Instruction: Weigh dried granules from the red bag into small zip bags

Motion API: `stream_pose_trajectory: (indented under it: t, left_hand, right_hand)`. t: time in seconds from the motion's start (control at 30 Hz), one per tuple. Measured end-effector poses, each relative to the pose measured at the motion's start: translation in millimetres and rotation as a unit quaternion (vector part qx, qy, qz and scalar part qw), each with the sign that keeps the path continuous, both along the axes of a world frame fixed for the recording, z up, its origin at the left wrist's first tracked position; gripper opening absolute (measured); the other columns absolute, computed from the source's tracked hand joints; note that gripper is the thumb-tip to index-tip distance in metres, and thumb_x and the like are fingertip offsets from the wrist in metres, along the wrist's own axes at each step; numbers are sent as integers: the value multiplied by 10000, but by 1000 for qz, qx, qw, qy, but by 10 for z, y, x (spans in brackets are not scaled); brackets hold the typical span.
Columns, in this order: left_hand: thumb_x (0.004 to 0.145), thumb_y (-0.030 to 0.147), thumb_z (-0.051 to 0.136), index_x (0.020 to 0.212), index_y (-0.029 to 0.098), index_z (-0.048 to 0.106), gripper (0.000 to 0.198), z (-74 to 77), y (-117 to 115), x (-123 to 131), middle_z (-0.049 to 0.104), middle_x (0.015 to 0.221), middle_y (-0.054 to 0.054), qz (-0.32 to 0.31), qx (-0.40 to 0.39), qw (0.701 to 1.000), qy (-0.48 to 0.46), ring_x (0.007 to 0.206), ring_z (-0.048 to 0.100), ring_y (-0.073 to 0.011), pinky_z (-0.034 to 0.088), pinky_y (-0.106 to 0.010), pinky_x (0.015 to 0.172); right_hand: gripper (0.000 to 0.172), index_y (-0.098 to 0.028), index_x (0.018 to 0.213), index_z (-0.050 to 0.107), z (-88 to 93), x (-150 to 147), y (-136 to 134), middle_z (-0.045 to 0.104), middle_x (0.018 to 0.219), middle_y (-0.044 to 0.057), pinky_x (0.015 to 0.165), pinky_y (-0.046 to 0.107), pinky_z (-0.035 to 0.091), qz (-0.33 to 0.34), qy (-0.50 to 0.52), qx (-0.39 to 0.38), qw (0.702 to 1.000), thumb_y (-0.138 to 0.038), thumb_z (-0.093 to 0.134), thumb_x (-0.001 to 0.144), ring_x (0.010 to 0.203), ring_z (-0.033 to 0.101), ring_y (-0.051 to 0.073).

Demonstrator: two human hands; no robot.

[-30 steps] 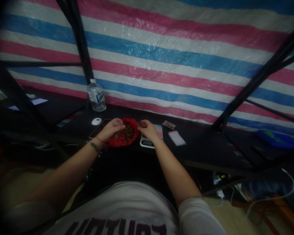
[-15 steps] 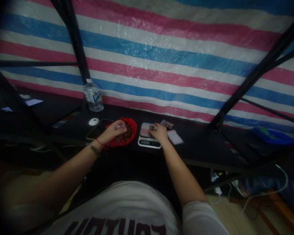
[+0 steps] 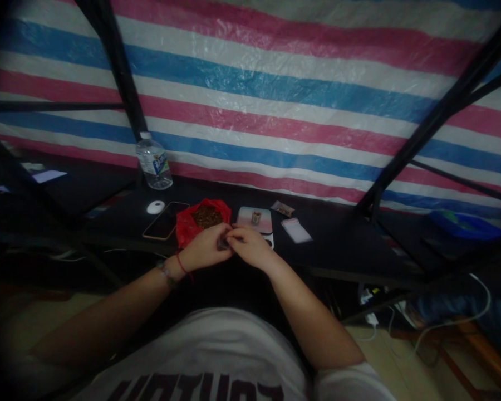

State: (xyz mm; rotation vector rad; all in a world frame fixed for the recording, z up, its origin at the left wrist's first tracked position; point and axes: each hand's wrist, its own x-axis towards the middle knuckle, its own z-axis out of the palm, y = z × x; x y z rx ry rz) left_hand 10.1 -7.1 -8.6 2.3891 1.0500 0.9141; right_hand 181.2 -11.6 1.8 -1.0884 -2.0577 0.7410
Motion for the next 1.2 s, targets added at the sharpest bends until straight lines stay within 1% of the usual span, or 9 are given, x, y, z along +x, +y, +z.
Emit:
stream_pose_trajectory:
  t: [0.1,0.17,0.37,0.47,0.63,0.8,1.0,1.1,1.2]
  left_hand:
    - [699,229,611,930,182,558,241,-2,-66,57,640,898,-61,14,38,997,63,858,622,-222,473,-335,781]
    - [691,234,611,902,179,550,226,-19,-96,89,637,889,-72,14,57,994,94,861,619,-242,472,-359,790]
    - [653,216,639,1052,189,538,413,-69,-122,124,644,988,-86,-26,59,994,88,917,620,-273,471,-390,824]
    - [675,216,640,1138,202,518,480,-74,-80,99,640,1046,-80,-50,49,996,63,951,620,-262,470,-383,849]
    - [713,191,614,1158,171,522,455,-91,47,15,628,1082,-108,-30,52,998,21,983,609,-258,475,-395,878]
    - [695,123,573,1149,150,530,457,-90,135,-60,619,1100,-123,-8,71,997,20,1051,580,-270,452,-430,943]
    - [685,136,595,1229,150,492,555,-125,156,-76,588,1163,-132,10,93,995,33,1105,544,-286,419,-449,986]
    - [690,202,648,1324,162,421,675,-145,132,-58,530,1267,-143,15,103,994,26,1190,482,-306,373,-467,1033]
    - [692,340,703,1377,176,365,782,-168,88,-10,476,1345,-153,14,100,995,7,1251,433,-325,337,-486,1060]
  right_hand:
    - [227,-166,742,700,24,7,-18,690,827,38,784,285,449,8,-74,-21,997,-177,501,853,799,617,156]
    - [196,-161,744,703,9,12,-24,683,748,23,699,256,441,22,-104,-41,993,-156,525,827,702,604,140]
    - [129,-180,797,729,-51,21,-113,699,866,60,718,294,448,-15,-137,6,990,-154,724,671,784,620,194]
    - [136,-192,827,732,13,93,-159,698,930,59,785,314,459,2,-109,7,994,-192,741,691,854,624,203]
    - [276,-222,1032,711,139,273,-147,701,1029,48,829,322,476,13,-12,2,1000,-180,662,764,911,636,198]
    - [396,-236,1153,667,76,367,-74,715,1004,36,824,333,497,0,46,-46,998,-132,580,780,869,653,189]
    - [364,-235,1144,673,4,382,-7,708,1029,41,823,327,497,-36,60,-17,997,-172,549,808,883,644,183]
    - [371,-222,1166,658,-32,373,30,705,1000,41,757,304,498,-49,67,-21,996,-200,545,814,796,633,163]
    - [386,-194,1162,657,-49,320,18,692,864,26,678,267,474,-44,72,-43,996,-186,554,790,693,595,138]
